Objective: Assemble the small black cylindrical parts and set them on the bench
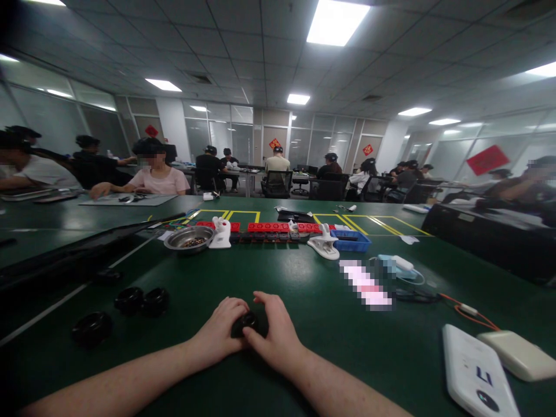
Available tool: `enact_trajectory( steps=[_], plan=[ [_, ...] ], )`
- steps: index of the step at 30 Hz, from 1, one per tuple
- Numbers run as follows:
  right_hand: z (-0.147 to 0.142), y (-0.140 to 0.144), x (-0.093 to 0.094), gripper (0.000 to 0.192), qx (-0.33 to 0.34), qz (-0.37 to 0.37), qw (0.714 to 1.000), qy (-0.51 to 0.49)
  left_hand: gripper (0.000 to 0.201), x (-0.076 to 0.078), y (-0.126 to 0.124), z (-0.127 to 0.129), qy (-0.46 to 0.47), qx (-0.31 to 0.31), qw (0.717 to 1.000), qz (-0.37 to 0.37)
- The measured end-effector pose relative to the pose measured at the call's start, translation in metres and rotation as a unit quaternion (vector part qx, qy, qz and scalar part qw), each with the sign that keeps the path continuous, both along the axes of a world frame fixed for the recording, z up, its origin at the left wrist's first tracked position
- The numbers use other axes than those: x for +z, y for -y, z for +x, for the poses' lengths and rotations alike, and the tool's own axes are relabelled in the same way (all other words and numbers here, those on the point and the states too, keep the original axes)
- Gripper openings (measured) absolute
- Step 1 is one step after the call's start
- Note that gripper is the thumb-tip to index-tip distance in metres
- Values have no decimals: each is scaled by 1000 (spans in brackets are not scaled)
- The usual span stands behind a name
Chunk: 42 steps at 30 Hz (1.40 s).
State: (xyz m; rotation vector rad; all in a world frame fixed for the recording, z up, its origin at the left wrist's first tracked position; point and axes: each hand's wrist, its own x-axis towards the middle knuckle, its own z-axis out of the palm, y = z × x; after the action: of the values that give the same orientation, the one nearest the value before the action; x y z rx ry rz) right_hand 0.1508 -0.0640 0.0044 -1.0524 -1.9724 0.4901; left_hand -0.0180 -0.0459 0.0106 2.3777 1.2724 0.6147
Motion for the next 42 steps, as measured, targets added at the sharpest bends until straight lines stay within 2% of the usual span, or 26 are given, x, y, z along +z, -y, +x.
enact_trajectory(
  steps=[5, 11, 20, 24, 28, 35, 42],
  plan=[
    [-2, -1, 2, 47, -5, -13, 1000, 22, 27, 2, 1, 1, 5, -2, 1000, -15],
    [2, 2, 5, 55, 58, 13, 998, 8, 25, 1, 1, 1, 2, 6, 1000, -2],
    [-1, -1, -2, 52, -6, 0, 1000, 8, 23, 1, 0, 1, 6, 0, 1000, -6],
    [-2, 1, 0, 47, 9, -6, 1000, 8, 25, 1, 0, 1, 11, -2, 1000, -5],
    [1, 4, 5, 54, 54, 4, 999, 3, 28, 2, 1, 1, 9, 0, 1000, -2],
    [0, 2, 3, 50, 0, -5, 1000, -4, 25, 1, 1, 1, 9, -2, 1000, -4],
    [-3, 1, -1, 47, -6, -16, 1000, 5, 24, 2, 1, 1, 6, 0, 1000, -7]
  ],
)
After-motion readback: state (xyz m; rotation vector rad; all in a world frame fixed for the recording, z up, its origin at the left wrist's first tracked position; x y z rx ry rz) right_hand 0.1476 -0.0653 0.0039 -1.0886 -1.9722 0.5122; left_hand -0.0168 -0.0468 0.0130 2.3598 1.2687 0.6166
